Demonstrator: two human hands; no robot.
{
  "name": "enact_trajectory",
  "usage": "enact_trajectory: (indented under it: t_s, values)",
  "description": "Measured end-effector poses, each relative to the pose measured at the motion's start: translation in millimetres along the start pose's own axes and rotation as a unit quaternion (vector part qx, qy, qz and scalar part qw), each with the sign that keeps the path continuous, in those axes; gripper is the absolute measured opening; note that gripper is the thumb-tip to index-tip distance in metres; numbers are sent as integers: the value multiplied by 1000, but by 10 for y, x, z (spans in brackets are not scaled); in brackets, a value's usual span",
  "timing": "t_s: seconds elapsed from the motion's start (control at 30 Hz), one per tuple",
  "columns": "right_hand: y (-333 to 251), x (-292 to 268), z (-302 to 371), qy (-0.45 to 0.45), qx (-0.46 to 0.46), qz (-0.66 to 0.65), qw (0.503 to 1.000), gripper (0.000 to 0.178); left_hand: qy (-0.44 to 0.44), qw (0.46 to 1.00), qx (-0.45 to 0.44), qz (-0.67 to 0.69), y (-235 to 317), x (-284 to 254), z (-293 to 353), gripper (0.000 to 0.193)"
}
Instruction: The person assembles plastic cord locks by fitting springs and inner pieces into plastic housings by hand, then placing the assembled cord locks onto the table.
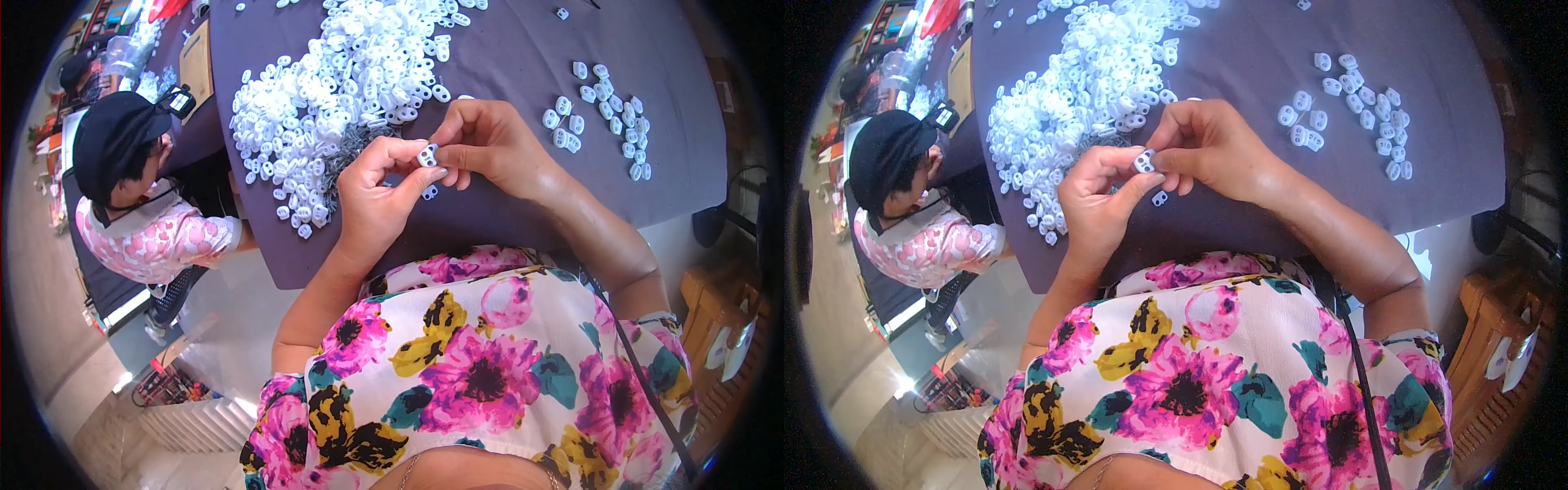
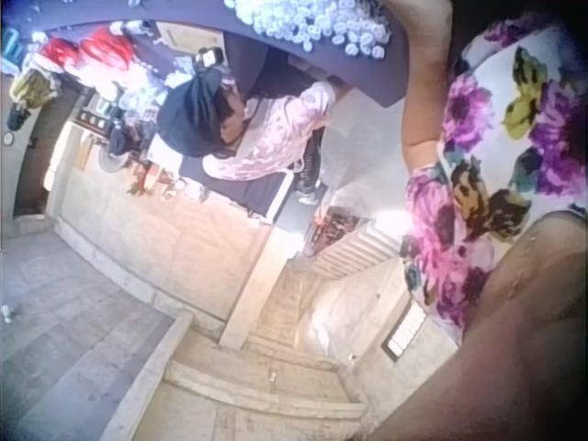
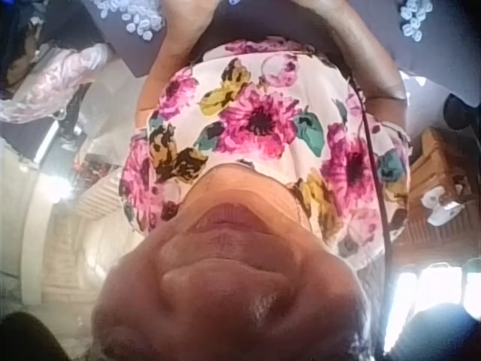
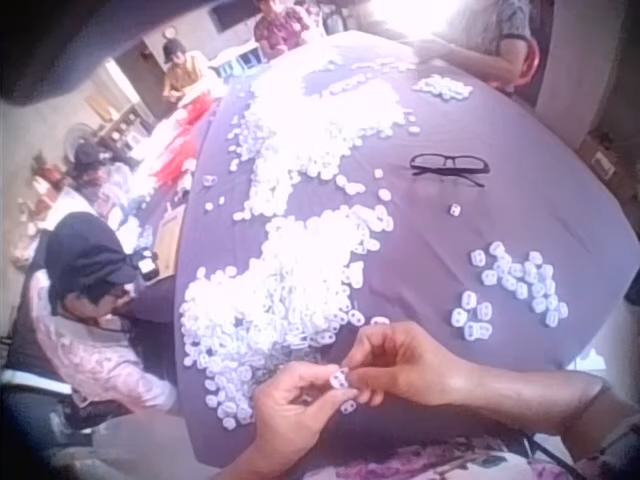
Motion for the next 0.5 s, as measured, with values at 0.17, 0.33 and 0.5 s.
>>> enact_trajectory:
  t_s: [0.17, 0.33, 0.5]
  values:
    - [1, -7, -9, 20, -10, -13, 1000, 6, 10, 1000, 3, -5, -34, -2, -12, 19]
    - [-68, 8, 5, 26, -15, -43, 999, 10, 26, 999, 5, 23, -10, -36, -39, 25]
    - [-73, -15, 40, 70, -95, 54, 992, 26, 6, 997, -40, 61, -1, -55, -44, 30]
Point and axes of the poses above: each hand's wrist, its own z-axis away from the middle knuckle, its own x-axis out of the palm, y = z × x, the point moved 4 cm from there along -z, towards the middle knuckle, and after that the axes turned 11 degrees about x, right-handed, at the moved point
